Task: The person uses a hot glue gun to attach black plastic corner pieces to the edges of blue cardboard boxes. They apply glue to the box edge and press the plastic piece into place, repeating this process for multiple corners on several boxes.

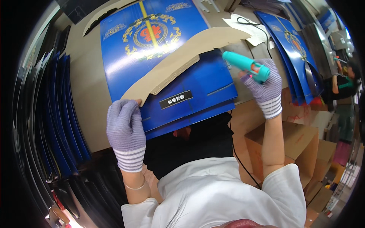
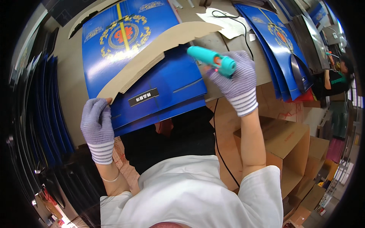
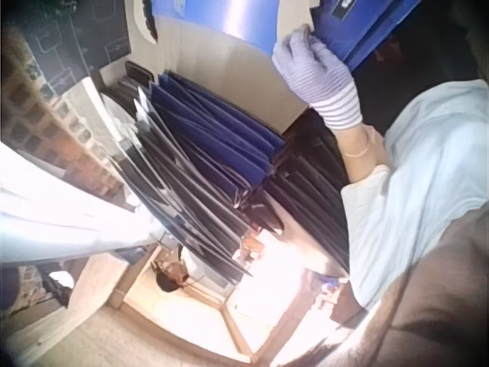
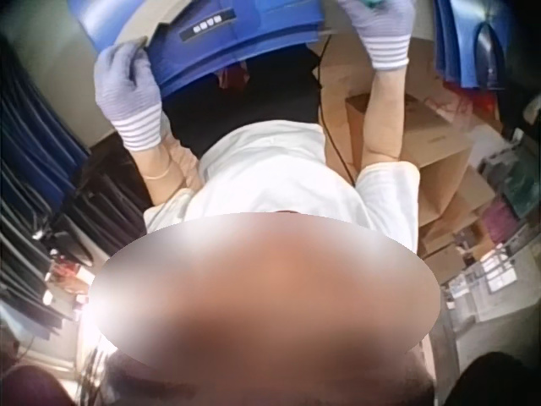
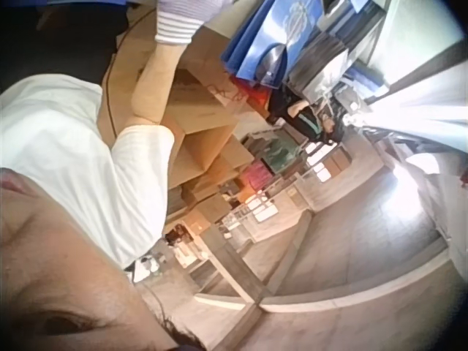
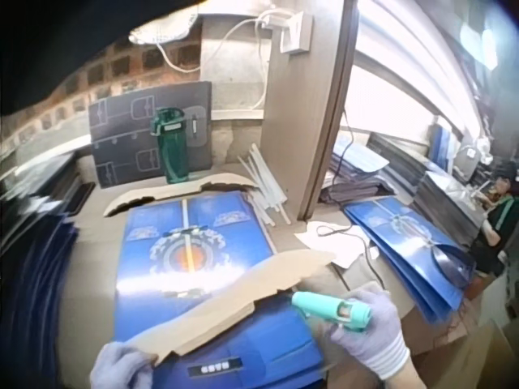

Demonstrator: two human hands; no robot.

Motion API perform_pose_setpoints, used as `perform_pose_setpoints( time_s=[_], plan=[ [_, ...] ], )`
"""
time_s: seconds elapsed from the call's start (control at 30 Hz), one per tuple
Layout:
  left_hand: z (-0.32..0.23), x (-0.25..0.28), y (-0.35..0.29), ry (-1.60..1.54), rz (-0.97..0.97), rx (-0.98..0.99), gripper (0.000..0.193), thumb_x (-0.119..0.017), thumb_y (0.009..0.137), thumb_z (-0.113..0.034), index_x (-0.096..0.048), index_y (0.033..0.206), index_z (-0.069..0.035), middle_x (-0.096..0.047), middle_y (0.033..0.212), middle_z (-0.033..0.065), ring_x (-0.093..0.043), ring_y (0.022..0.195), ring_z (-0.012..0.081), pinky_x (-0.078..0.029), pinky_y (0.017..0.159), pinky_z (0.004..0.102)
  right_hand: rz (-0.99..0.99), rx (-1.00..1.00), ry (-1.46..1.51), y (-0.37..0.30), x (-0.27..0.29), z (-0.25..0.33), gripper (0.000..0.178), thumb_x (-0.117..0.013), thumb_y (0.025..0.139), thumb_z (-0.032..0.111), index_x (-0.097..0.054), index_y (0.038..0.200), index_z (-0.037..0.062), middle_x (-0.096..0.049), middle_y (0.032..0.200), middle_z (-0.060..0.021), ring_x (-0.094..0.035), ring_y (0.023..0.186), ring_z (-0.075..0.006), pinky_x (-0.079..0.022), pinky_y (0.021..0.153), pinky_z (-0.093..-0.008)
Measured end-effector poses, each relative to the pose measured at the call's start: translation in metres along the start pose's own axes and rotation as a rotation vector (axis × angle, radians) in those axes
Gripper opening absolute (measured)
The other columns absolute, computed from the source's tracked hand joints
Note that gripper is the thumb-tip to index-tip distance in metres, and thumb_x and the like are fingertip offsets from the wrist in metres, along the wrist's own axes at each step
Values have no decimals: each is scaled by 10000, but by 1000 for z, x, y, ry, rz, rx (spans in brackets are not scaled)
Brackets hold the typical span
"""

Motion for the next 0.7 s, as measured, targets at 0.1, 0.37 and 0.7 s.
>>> perform_pose_setpoints(
  time_s=[0.1,0.37,0.7],
  plan=[
    [-3,20,8,57,-85,-52,159,-657,832,89,-681,968,10,-642,926,126,-642,862,265,-520,793,338,-204,-263,228,0,29,-67,389,-837,840,302,-643,961,-13,-662,849,-74,-615,781,-125,-535,707,-287],
    [-4,64,30,-127,119,21,186,-608,800,138,-651,953,41,-626,902,134,-647,848,236,-503,801,301,-105,-386,-8,39,9,-159,589,-717,837,598,-723,1021,39,-702,806,-149,-659,743,-269,-510,733,-381],
    [60,2,55,-227,687,244,252,-660,774,63,-679,1018,3,-659,939,107,-632,909,188,-498,852,302,-74,-42,-58,19,57,-24,232,-756,864,149,-689,1048,26,-701,1036,-92,-648,983,-213,-495,907,-336]
  ],
)
Point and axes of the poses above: each hand's wrist, its own y-axis towards the middle knuckle, its own x-axis out of the back of the hand, z = x × y, the point moved 7 cm from there along y, towards the middle knuckle
